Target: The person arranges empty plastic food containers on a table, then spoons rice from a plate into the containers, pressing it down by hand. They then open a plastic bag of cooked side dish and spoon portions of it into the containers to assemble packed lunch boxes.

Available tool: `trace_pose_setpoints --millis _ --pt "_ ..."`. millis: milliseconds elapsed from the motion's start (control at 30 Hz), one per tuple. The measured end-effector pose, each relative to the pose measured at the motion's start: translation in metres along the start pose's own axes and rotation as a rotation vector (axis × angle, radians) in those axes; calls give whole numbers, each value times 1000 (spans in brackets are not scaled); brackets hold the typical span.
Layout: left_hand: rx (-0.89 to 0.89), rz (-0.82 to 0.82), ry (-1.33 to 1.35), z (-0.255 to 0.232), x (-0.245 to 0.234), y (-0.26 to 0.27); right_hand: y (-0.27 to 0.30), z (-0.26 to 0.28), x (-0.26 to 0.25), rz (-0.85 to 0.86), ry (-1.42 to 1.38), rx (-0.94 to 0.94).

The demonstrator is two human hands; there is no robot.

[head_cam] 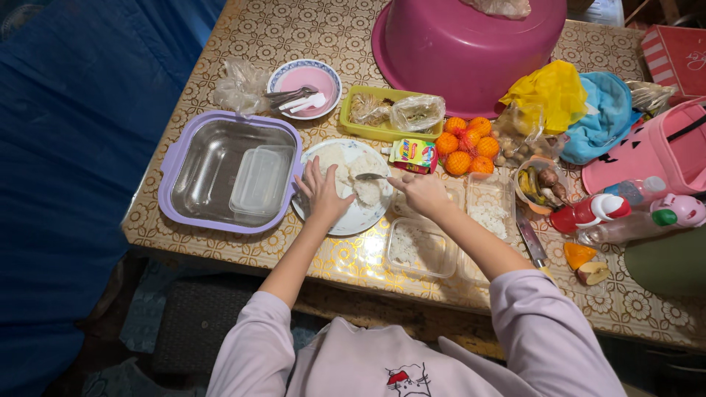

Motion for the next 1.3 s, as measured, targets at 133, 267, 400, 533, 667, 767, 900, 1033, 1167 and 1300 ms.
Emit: trace_pose_setpoints --millis 133,267,400,533,667,767,900,1033,1167,1300 --pt "21 13 -26 -5 2 2 3 -5 10 -1 -22 -13" --pt "44 63 -112 -6 14 4 5 -1 22 75 -104 39" --pt "50 97 -239 -5 29 4 0 7 28 187 -185 99" --pt "55 87 -301 1 40 2 -1 5 33 247 -364 237" --pt "98 23 -358 10 41 0 10 -8 65 291 -667 442" --pt "111 -22 -324 18 36 1 16 1 105 340 -889 485" --pt "91 -27 -261 20 25 -1 24 17 136 261 -1103 494" --pt "67 -28 -184 11 8 1 29 20 141 300 -1371 543" --pt "202 -48 -59 -17 -3 1 46 9 125 401 -1591 656" --pt "368 -6 49 -41 8 -1 85 -20 98 390 -1581 745"
Point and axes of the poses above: each hand's wrist, its own y-axis away from the middle knuckle, its own x-axis out of the palm, z = x × y, the point moved 9 cm from there along -y, towards the middle knuckle, and after that the axes turned 13 degrees about y, right-handed, at the moved point
